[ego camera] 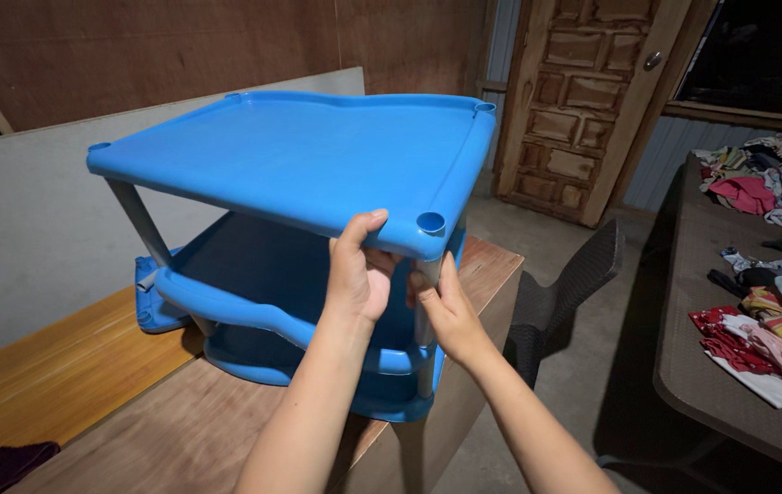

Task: The person assembles a blue plastic three-tier shelf by inserting gray cylindrical legs into the corners of each shelf layer. They stack the shelves in sequence, aligning the legs and pressing them into place to form a stable unit.

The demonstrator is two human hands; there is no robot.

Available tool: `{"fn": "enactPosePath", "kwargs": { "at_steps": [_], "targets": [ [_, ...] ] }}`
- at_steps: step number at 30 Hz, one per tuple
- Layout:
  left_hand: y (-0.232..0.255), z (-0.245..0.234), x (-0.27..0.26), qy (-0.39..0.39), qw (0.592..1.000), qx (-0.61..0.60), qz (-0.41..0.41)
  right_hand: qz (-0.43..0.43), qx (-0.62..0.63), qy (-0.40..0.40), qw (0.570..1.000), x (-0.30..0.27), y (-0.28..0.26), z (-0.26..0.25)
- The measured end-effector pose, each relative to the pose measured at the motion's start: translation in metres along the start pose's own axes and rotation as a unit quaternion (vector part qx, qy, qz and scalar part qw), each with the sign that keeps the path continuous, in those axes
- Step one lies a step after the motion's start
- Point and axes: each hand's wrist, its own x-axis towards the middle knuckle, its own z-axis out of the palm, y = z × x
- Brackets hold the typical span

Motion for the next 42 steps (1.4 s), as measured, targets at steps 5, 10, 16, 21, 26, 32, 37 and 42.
{"fn": "enactPosePath", "kwargs": {
  "at_steps": [5,10,16,21,26,32,37,42],
  "targets": [
    [0.001,0.0,-0.002,-0.006,1.0,0.008,0.005,0.004,0.011,0.001,1.0,-0.002,0.001,0.0],
    [0.0,0.002,-0.004,-0.01,0.999,0.03,0.021,-0.003,0.015,0.02,1.0,0.0,0.005,0.002],
    [-0.007,-0.012,-0.005,-0.018,0.999,0.04,0.028,0.069,0.026,0.108,0.991,0.007,-0.004,0.018],
    [-0.001,-0.02,-0.012,-0.038,0.994,0.102,-0.004,0.17,0.093,-0.014,0.981,0.022,-0.016,0.0],
    [0.027,-0.004,-0.024,0.011,0.943,0.331,0.036,0.15,0.028,0.014,0.988,0.028,-0.01,0.002],
    [0.046,0.0,-0.066,0.168,0.576,0.772,0.21,0.207,0.021,0.062,0.976,0.029,-0.008,0.007],
    [0.04,0.03,-0.07,0.099,0.514,0.721,0.454,0.151,0.044,0.048,0.986,0.022,-0.003,0.004],
    [0.036,0.054,-0.073,-0.167,0.473,0.688,0.525,0.27,0.126,0.14,0.944,0.017,-0.024,0.012]
  ]
}}
